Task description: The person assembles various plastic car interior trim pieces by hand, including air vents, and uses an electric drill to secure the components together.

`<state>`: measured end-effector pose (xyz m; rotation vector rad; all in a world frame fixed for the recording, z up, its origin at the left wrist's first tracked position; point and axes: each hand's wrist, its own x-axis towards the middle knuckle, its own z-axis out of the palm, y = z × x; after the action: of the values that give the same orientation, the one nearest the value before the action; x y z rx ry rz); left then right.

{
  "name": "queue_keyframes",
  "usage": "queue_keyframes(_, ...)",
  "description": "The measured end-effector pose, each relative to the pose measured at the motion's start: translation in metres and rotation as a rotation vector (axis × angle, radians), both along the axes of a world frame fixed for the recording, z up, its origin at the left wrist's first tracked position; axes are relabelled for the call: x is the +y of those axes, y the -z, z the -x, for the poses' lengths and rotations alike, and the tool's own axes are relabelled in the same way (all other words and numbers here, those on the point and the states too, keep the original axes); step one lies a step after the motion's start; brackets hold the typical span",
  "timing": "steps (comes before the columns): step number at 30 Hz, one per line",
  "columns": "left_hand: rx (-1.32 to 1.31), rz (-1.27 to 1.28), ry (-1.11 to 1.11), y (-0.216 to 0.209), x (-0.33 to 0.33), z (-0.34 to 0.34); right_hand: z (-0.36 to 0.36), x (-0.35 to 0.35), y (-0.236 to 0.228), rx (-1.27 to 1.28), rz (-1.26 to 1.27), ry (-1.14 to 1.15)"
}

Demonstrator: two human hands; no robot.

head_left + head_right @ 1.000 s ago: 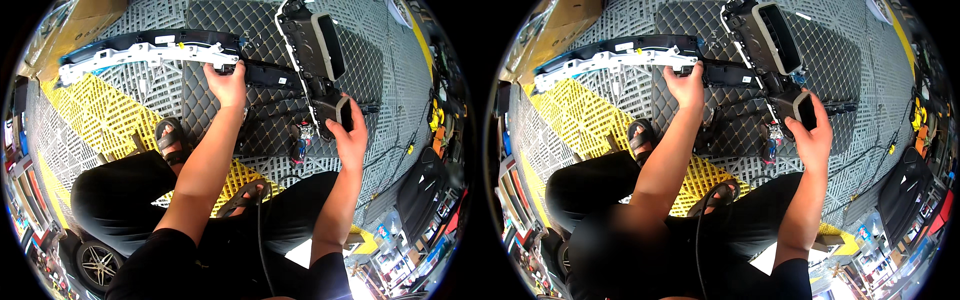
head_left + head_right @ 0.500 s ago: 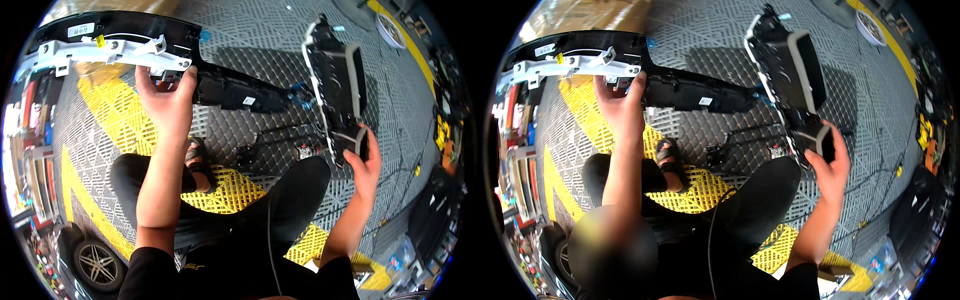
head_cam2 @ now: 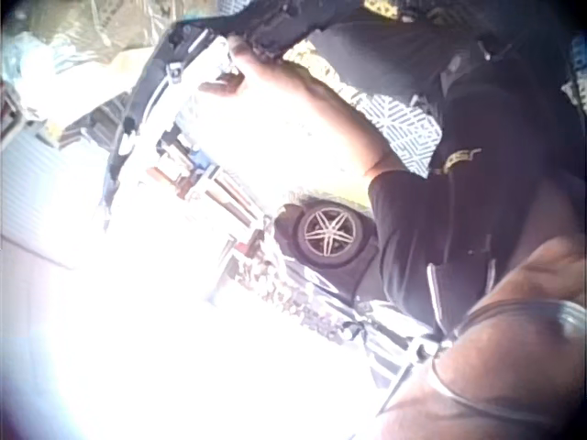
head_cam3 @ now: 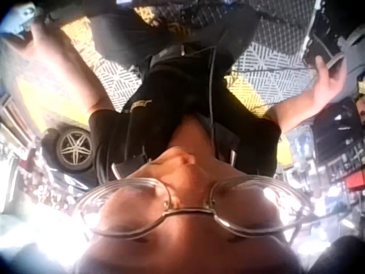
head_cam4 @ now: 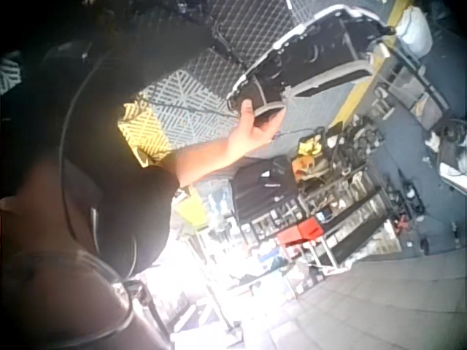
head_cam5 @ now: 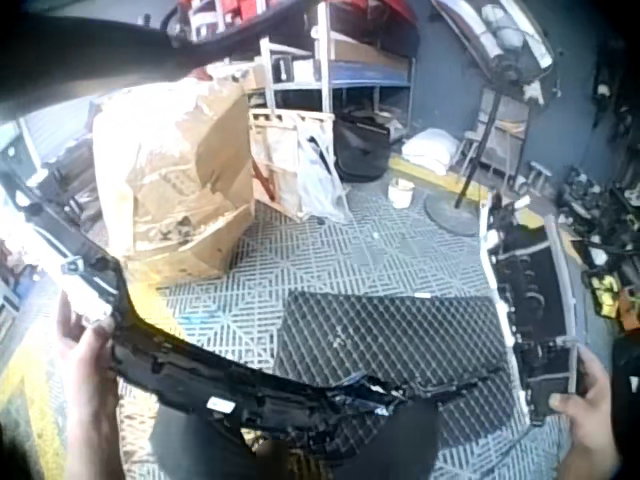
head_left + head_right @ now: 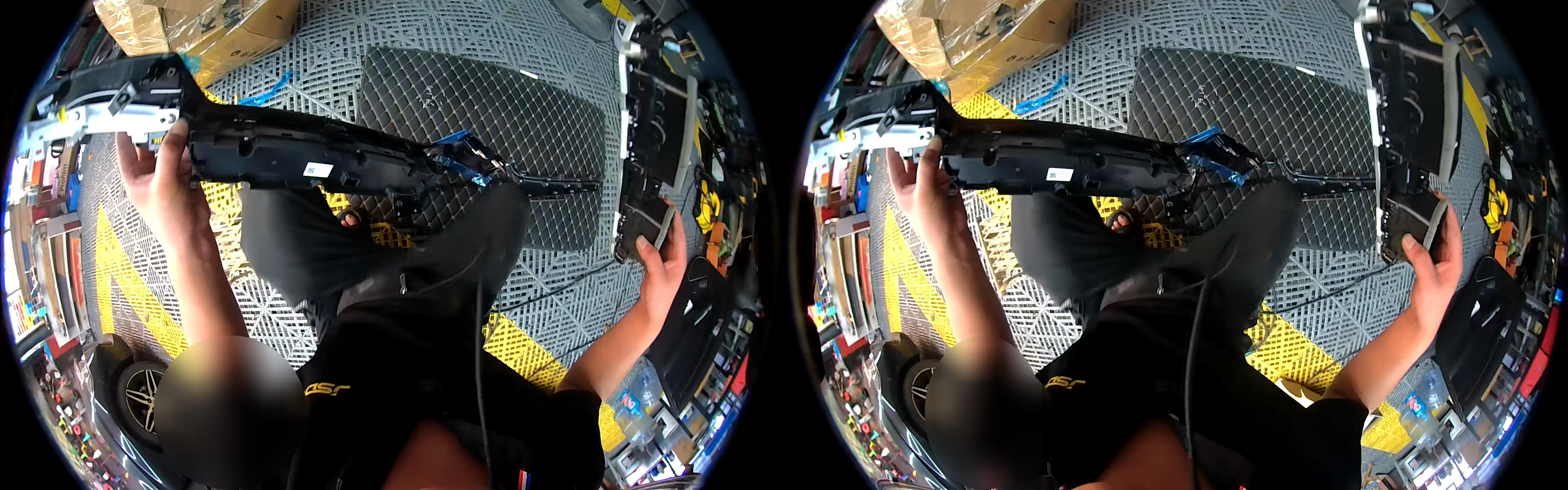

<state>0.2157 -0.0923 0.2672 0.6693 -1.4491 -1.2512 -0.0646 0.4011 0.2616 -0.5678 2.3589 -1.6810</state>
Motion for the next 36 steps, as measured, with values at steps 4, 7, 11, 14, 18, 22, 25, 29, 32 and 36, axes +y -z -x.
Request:
queue_keyframes(4, 0.017, -0.14, -0.094, 0.022, -0.002, -0.022, -0.022, -0.018, -0.013, -0.017, 0.039, -0.022)
queue_keyframes(7, 0.045, -0.271, -0.16, 0.051, -0.015, -0.034, -0.036, -0.03, 0.002, -0.035, 0.08, -0.037)
queue_keyframes(11, 0.007, -0.403, -0.208, 0.094, -0.039, -0.06, -0.043, -0.017, 0.078, -0.064, -0.004, 0.338)
queue_keyframes(14, -0.035, -0.444, -0.2, 0.117, -0.066, -0.088, -0.048, -0.023, 0.149, -0.128, -0.031, 0.554)
queue_keyframes(18, -0.087, -0.659, -0.264, 0.121, -0.08, -0.104, -0.085, 0.033, 0.28, -0.17, -0.192, 0.837)
queue_keyframes(22, -0.165, -0.736, -0.121, 0.129, -0.107, -0.127, -0.17, 0.079, 0.371, -0.309, -0.358, 1.042)
queue_keyframes(25, -0.148, -0.768, -0.125, 0.129, -0.114, -0.134, -0.21, 0.078, 0.409, -0.465, -0.437, 1.049)
queue_keyframes(29, -0.165, -0.698, -0.093, 0.127, -0.109, -0.141, -0.208, 0.052, 0.447, -0.591, -0.577, 1.06)
queue_keyframes(32, -0.251, -0.636, -0.099, 0.134, -0.087, -0.115, -0.194, 0.07, 0.491, -0.595, -0.772, 1.035)
queue_keyframes(36, -0.234, -0.534, -0.078, 0.14, -0.061, -0.093, -0.175, 0.049, 0.487, -0.854, -0.744, 0.829)
